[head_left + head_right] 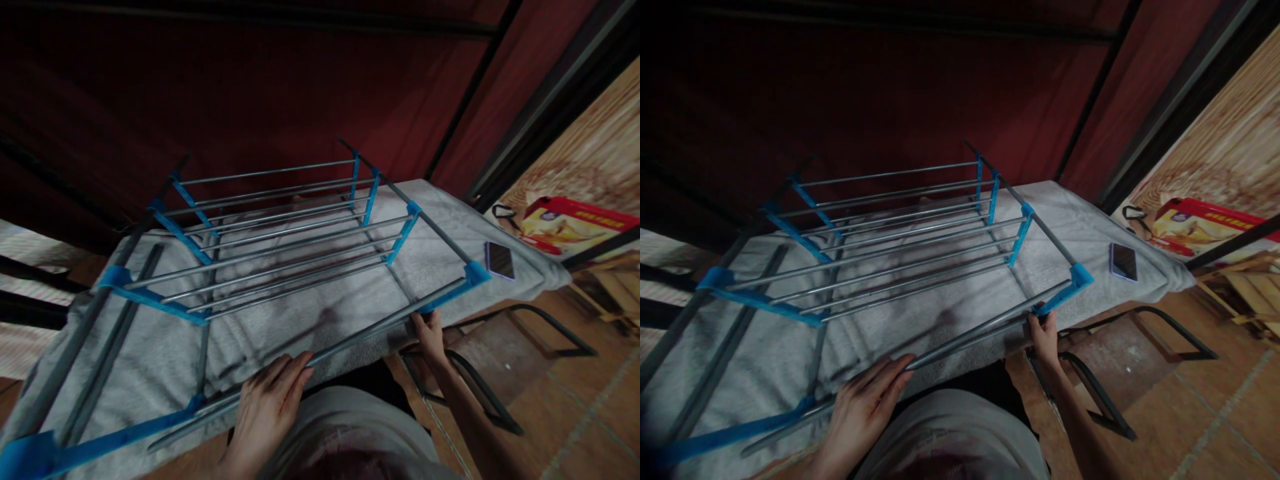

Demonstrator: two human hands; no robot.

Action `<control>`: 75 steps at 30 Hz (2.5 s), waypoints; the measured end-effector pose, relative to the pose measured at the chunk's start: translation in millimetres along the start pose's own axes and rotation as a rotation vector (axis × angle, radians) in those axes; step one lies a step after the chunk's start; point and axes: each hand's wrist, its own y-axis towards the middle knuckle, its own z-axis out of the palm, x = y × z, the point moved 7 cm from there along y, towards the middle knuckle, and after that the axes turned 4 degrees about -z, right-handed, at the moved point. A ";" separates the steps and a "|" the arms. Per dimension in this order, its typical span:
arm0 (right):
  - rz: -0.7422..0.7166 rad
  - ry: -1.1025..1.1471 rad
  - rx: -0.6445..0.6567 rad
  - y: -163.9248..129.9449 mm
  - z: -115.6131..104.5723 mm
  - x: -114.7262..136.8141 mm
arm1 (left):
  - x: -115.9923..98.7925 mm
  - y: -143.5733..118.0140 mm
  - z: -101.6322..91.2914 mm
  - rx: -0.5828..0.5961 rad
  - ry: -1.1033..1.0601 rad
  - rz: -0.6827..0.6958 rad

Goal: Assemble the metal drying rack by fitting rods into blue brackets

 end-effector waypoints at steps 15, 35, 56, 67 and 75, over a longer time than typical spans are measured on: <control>-0.061 0.120 -0.094 9.2 -16.4 42.5 | -3.7 7.6 -6.9 0.019 -0.045 0.038; -0.235 0.164 -0.054 17.8 -26.3 109.9 | -13.3 9.2 -12.1 0.030 0.013 0.094; -0.250 0.150 -0.167 24.2 -37.7 99.4 | -43.1 18.1 -32.4 0.118 0.165 0.013; -0.306 0.121 -0.212 28.3 -40.6 101.5 | -54.5 24.6 -44.4 0.080 0.263 0.050; -0.330 0.141 -0.189 42.6 -43.5 81.7 | -60.9 28.9 -49.2 0.022 0.286 0.068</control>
